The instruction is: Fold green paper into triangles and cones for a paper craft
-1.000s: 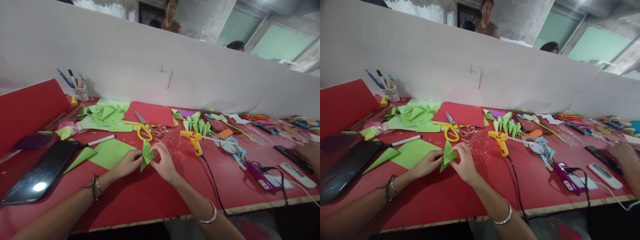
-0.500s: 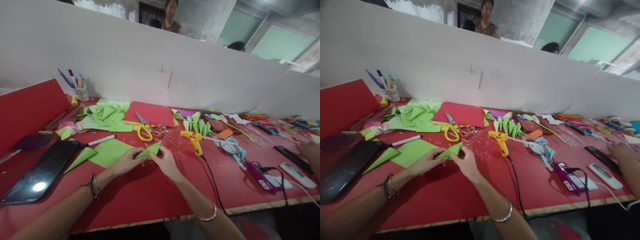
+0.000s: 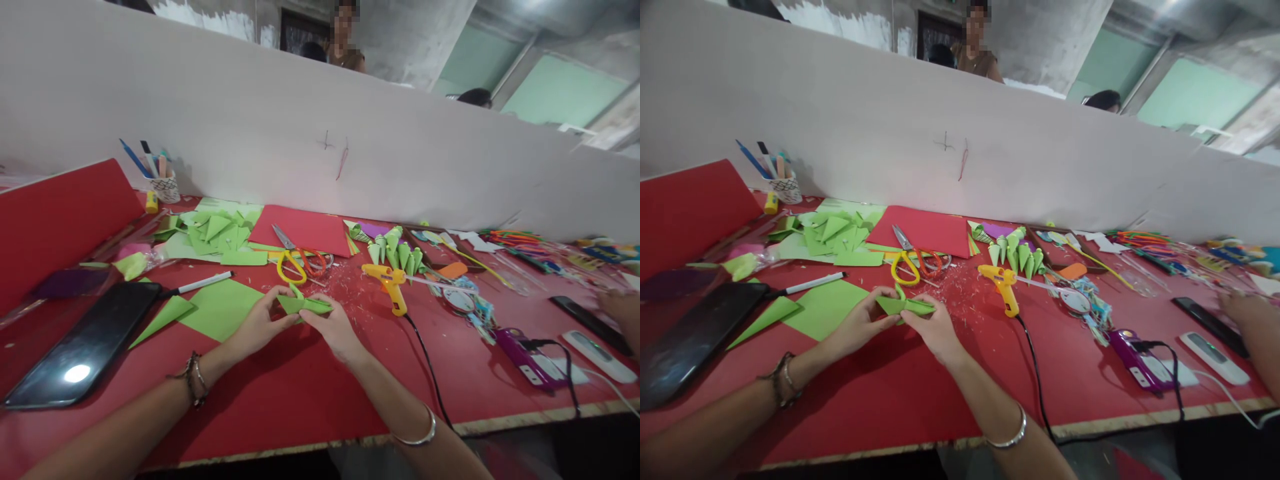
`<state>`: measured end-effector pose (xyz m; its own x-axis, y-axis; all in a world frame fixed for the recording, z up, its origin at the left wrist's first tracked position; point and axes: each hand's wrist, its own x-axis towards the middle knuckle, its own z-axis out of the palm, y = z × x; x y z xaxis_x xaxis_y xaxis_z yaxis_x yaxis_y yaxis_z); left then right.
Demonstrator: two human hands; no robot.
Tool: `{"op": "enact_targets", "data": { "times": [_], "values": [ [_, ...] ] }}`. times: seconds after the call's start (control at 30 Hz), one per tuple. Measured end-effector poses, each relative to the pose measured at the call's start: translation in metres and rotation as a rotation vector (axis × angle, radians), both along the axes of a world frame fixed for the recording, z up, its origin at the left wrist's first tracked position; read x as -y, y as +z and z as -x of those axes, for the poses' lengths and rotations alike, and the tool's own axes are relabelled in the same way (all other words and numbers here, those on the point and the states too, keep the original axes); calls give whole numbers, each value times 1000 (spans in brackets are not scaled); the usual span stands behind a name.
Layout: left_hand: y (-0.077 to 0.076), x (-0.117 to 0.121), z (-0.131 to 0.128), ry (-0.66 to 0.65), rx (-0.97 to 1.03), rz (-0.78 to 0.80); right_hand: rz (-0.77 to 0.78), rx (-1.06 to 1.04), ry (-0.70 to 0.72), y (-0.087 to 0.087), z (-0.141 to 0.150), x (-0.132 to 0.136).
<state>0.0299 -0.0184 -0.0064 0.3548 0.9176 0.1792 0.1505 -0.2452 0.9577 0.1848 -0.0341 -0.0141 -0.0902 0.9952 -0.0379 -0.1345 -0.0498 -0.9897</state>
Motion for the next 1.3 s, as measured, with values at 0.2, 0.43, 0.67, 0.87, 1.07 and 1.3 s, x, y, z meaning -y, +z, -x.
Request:
{"op": "enact_targets", "data": {
  "times": [0.2, 0.43, 0.67, 0.87, 1.07, 1.3],
  "values": [
    [1, 1, -2, 37, 83, 71, -34, 105, -57, 1, -1, -2],
    [4, -3, 4, -14, 50, 116, -149, 254, -35, 7, -2, -3],
    [8, -4, 3, -6, -123, 63, -162, 149, 29, 6, -1, 0],
    [7, -2, 2, 0, -203, 35, -59, 117, 148, 8, 0, 1],
    [6, -3, 4, 5, -260, 10, -87, 255, 128, 9, 0, 2],
    [15, -1, 8, -146, -329, 123, -178, 381, 56, 10, -2, 2]
  ]
}}
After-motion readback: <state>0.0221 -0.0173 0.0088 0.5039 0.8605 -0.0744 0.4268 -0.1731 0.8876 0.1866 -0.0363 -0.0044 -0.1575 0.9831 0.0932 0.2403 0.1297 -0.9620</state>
